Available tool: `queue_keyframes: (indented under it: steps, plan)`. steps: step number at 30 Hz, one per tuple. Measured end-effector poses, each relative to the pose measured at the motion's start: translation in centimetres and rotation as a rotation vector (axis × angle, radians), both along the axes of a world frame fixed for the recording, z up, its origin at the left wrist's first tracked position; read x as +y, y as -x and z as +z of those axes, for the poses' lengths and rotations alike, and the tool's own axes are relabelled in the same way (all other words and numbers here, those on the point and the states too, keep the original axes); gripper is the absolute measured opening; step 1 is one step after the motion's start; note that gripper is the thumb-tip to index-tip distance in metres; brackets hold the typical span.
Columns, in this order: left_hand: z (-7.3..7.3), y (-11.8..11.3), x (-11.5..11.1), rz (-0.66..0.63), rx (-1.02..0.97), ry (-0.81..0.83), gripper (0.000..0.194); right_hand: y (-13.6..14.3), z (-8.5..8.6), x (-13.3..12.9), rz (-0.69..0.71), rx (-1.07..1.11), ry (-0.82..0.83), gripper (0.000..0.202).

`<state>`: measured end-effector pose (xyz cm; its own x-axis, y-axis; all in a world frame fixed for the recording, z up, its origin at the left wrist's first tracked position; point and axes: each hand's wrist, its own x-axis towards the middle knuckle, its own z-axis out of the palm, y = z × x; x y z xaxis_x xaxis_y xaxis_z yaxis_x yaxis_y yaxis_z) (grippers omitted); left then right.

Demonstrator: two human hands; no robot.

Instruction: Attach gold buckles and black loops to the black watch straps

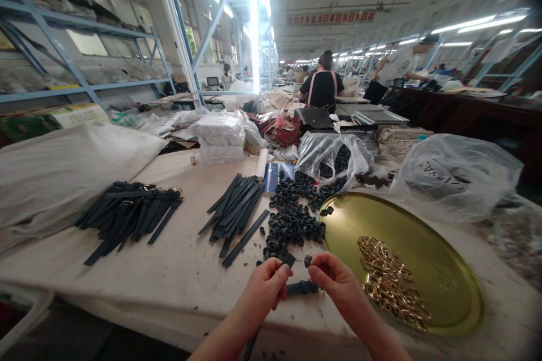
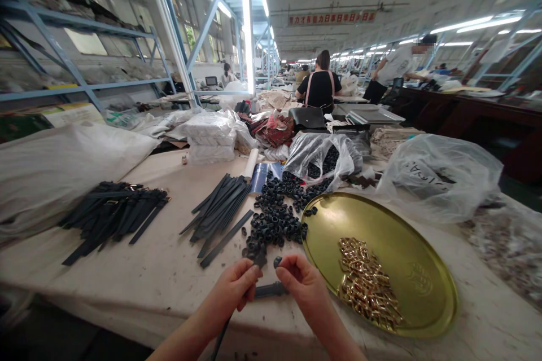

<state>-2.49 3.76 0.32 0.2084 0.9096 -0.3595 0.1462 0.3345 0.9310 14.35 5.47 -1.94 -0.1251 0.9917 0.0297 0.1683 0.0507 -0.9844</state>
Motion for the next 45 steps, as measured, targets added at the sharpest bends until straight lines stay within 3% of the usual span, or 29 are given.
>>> queue_keyframes:
  steps: [3, 7, 14, 19, 22, 25, 30, 34, 40, 45]
  plan:
    - [0.6, -0.9, -0.3, -0.09, -0.067, 0.05, 0.034, 0.8, 0.7, -1.7, -0.034, 0.292, 0.124, 0.026]
    - [0.4, -1.0, -1.2, -0.122, -0.038, 0.063, 0.032, 1.1, 0.8, -2.3, -0.055, 0.337, 0.212, 0.025]
    - [0.3, -0.5, -1.8, -0.234, 0.241, -0.185, 0.025, 0.9, -0.4, -3.0, 0.013, 0.339, 0.265, 0.031]
    - [1.2, -0.8, -2.4, -0.209, 0.208, -0.177, 0.015, 0.9, -0.5, -3.6, 0.004, 0.33, 0.301, 0.028]
    - [1.5, -0.6, -2.8, -0.203, 0.129, -0.149, 0.025, 1.3, -0.2, -4.1, -0.012, 0.357, 0.326, 0.025]
    - [1.6, -0.2, -2.9, -0.18, 0.147, -0.183, 0.023, 1.9, 0.1, -4.7, 0.041, 0.377, 0.338, 0.029]
    - [1.0, 0.2, -2.9, -0.168, 0.204, -0.155, 0.022, 1.9, 0.3, -5.7, 0.017, 0.477, 0.368, 0.039]
    - [0.7, 0.4, -3.0, -0.181, 0.291, -0.154, 0.028, 2.0, -0.2, -6.1, 0.005, 0.609, 0.498, 0.025]
    - [0.6, 0.6, -3.3, -0.213, 0.507, -0.187, 0.028, 2.3, -0.6, -6.5, 0.202, 0.75, 0.707, 0.028]
    - [1.2, 0.7, -3.4, -0.211, 0.542, -0.201, 0.018, 2.0, -0.5, -6.7, 0.179, 0.743, 0.641, 0.026]
